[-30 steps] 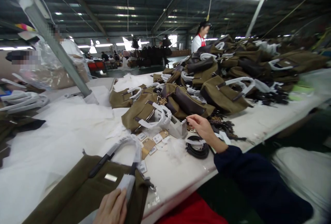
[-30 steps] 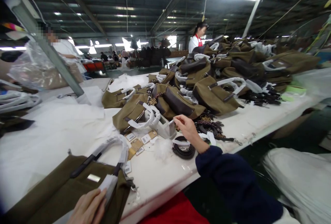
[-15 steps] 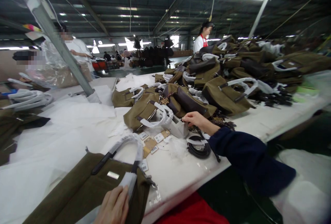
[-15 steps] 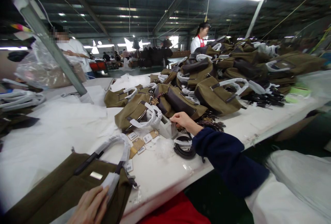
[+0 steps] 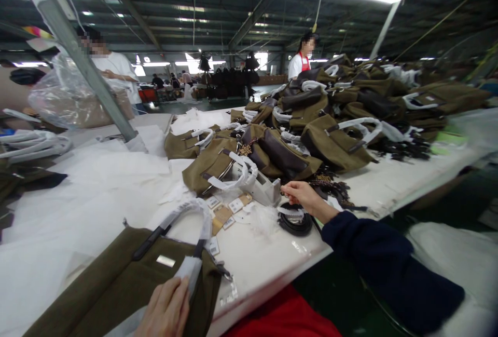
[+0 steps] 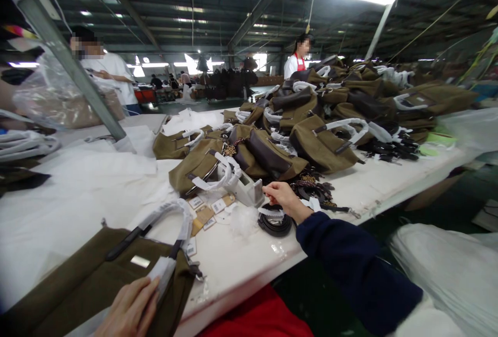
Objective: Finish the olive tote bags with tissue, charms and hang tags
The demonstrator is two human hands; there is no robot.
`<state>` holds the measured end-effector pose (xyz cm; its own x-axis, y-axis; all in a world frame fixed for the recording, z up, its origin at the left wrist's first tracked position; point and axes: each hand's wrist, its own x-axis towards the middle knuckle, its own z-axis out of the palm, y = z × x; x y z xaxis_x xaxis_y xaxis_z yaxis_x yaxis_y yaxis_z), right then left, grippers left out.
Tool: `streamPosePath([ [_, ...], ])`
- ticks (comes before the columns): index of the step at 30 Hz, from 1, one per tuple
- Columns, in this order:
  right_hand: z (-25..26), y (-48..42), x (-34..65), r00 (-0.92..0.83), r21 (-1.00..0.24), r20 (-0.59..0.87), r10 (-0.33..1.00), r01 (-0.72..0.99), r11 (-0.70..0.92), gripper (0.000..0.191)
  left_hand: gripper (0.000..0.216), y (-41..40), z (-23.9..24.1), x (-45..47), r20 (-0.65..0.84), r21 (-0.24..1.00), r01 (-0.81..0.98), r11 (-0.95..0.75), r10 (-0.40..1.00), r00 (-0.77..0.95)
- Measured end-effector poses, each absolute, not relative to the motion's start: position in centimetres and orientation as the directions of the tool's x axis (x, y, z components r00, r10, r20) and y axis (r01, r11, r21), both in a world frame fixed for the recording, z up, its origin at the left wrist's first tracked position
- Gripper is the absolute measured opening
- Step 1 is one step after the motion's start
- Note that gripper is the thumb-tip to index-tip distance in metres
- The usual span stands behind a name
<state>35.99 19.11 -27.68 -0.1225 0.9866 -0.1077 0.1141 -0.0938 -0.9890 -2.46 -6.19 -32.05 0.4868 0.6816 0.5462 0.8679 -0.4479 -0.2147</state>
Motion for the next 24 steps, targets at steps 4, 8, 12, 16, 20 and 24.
streamPosePath([
  [4,-28.3,18.2,35.1,-0.105,-0.985,-0.162,0.981,0.070,-0.155,0.043,0.029,-6.8,-32.0,-1.1,0.572,-0.169,0.932,-0.320,0.739,0.358],
  [8,-25.5,15.0,32.2,-0.193,-0.989,-0.141,0.971,-0.016,-0.147,0.041,0.026,-7.2,-31.4,0.4,0.490,-0.015,0.977,-0.213,0.850,0.193],
  [12,-23.1,9.9,24.7,-0.549,-0.988,-0.129,0.826,-0.002,-0.155,0.034,0.024,-7.4,-30.5,1.2,0.420,0.073,0.988,-0.139,0.903,0.096],
  [16,-24.4,6.9,16.9,-0.745,-0.976,-0.207,0.634,0.202,-0.081,0.022,0.021,-7.5,-29.6,1.6,0.363,0.104,0.986,-0.130,0.928,0.084],
  [20,-26.7,7.0,13.8,-0.740,-0.941,-0.214,0.637,0.332,0.070,0.018,0.020,-7.6,-29.2,1.8,0.369,0.083,0.987,-0.139,0.924,0.100],
  [24,-27.4,7.4,13.4,-0.724,-0.902,-0.224,0.652,0.407,0.143,0.018,0.020,-7.5,-29.2,1.8,0.391,0.100,0.987,-0.129,0.917,0.080],
])
